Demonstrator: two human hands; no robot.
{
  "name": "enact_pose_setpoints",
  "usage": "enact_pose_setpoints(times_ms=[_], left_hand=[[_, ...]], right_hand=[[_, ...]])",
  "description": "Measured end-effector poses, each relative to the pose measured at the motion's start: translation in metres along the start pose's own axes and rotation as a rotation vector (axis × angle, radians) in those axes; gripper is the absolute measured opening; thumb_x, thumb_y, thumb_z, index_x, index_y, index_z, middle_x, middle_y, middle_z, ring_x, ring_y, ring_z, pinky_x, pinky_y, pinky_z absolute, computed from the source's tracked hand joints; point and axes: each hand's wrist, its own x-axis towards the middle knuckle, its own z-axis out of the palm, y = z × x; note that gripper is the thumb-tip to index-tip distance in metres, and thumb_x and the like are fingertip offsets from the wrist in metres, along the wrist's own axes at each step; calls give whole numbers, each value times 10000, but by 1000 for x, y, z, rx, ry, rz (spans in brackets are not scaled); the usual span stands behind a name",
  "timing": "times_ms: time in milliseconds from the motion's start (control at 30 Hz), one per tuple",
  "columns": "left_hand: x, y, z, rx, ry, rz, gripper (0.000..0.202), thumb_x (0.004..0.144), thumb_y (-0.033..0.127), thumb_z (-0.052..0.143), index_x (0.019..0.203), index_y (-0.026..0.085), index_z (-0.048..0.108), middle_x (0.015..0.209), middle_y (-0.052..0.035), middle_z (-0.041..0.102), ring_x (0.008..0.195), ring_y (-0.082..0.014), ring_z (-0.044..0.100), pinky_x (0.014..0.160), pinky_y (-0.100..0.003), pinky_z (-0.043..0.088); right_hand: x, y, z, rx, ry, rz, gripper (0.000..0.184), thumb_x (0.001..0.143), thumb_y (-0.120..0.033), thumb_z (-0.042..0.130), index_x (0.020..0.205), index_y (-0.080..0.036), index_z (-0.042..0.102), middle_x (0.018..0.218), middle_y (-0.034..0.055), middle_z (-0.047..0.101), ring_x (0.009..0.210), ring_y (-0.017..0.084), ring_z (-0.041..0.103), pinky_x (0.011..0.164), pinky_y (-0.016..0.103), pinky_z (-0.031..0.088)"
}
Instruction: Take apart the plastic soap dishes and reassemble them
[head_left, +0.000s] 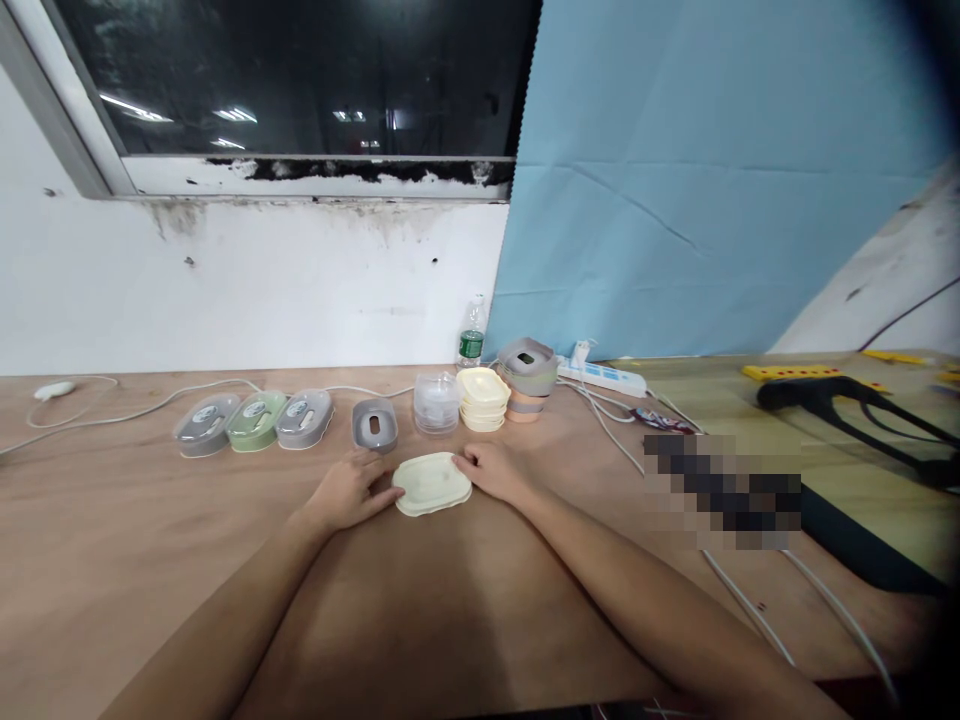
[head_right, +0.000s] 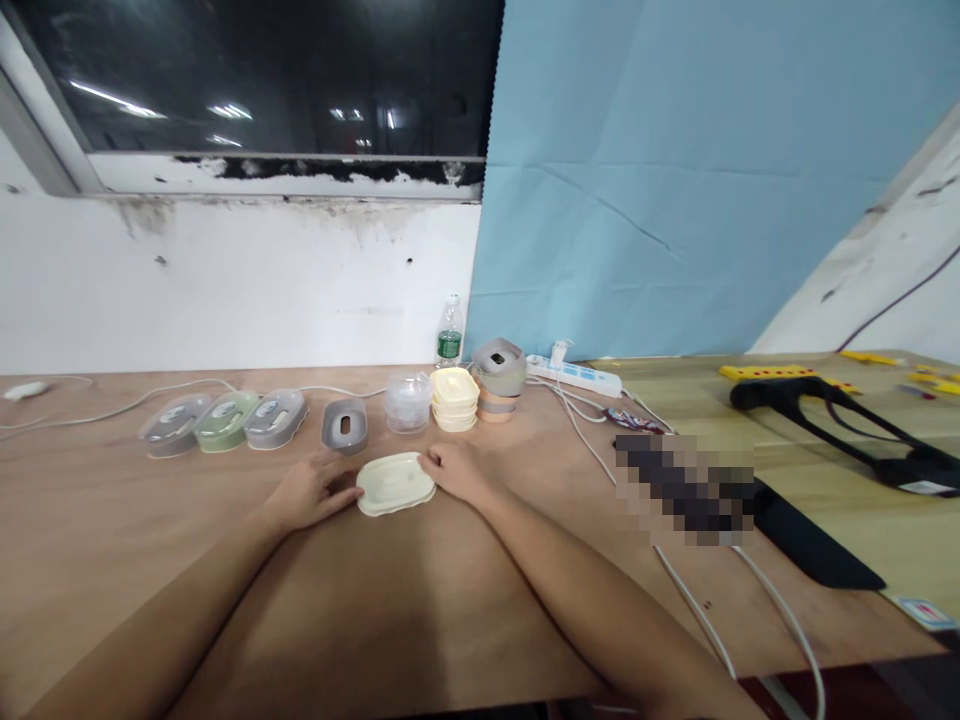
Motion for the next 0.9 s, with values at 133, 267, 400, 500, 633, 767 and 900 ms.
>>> enact_pose_setpoints(times_ms=[133, 267, 400, 500, 633, 767, 900], left_hand=[[2, -1, 3, -25, -47, -8, 388, 901, 488, 488, 1123, 201, 626, 976, -84, 671, 916, -228, 603, 804, -342, 462], [3, -3, 7, -30, -47, -17, 340, 907, 449, 487, 1097, 207, 632, 992, -80, 673, 939, -228, 605, 828, -340, 460], [2, -3, 7, -13, -43, -36, 321, 914, 428, 479, 1086, 207, 635, 967, -75, 668, 922, -222, 604, 818, -326, 456], [0, -3, 6, 11, -35, -80, 326, 917, 424, 472, 1118, 218, 626, 950, -68, 667, 890, -214, 608, 775, -312, 453], [1, -7, 7, 56, 73, -248, 439, 912, 438, 473, 1284, 210, 522, 916, -57, 677, 834, -210, 612, 749, -318, 442], [5, -14, 9, 183, 76, -419, 428, 881, 459, 508, 1219, 203, 571, 863, -65, 678, 817, -231, 613, 721, -331, 425], [3, -23, 8, 239, 95, -521, 276, 812, 423, 581, 959, 193, 623, 884, -73, 670, 860, -256, 609, 718, -345, 424]], right_hand=[[8, 0, -4, 119, 276, 12, 309, 872, -429, 521, 686, -186, 568, 559, -32, 535, 543, 105, 467, 555, 233, 287], [26, -4, -16, 186, 408, 19, 230, 862, -385, 535, 963, -192, 608, 580, -48, 544, 555, 117, 505, 578, 226, 337], [44, -10, -23, 177, 399, -7, 311, 855, -344, 541, 1130, -206, 588, 593, -52, 566, 568, 125, 530, 577, 228, 347], [45, -8, -17, 186, 453, -10, 333, 870, -354, 524, 1157, -195, 579, 593, -48, 567, 562, 127, 530, 578, 231, 361], [31, -1, -1, 182, 505, -107, 302, 890, -347, 493, 1108, -163, 594, 574, -41, 567, 532, 122, 521, 583, 232, 385], [20, -2, 9, 171, 452, -217, 270, 888, -325, 502, 1074, -168, 617, 594, -25, 616, 517, 118, 536, 581, 230, 401], [20, -8, 11, 164, 437, -249, 239, 884, -312, 499, 1019, -175, 639, 615, -9, 643, 540, 123, 562, 591, 231, 407]])
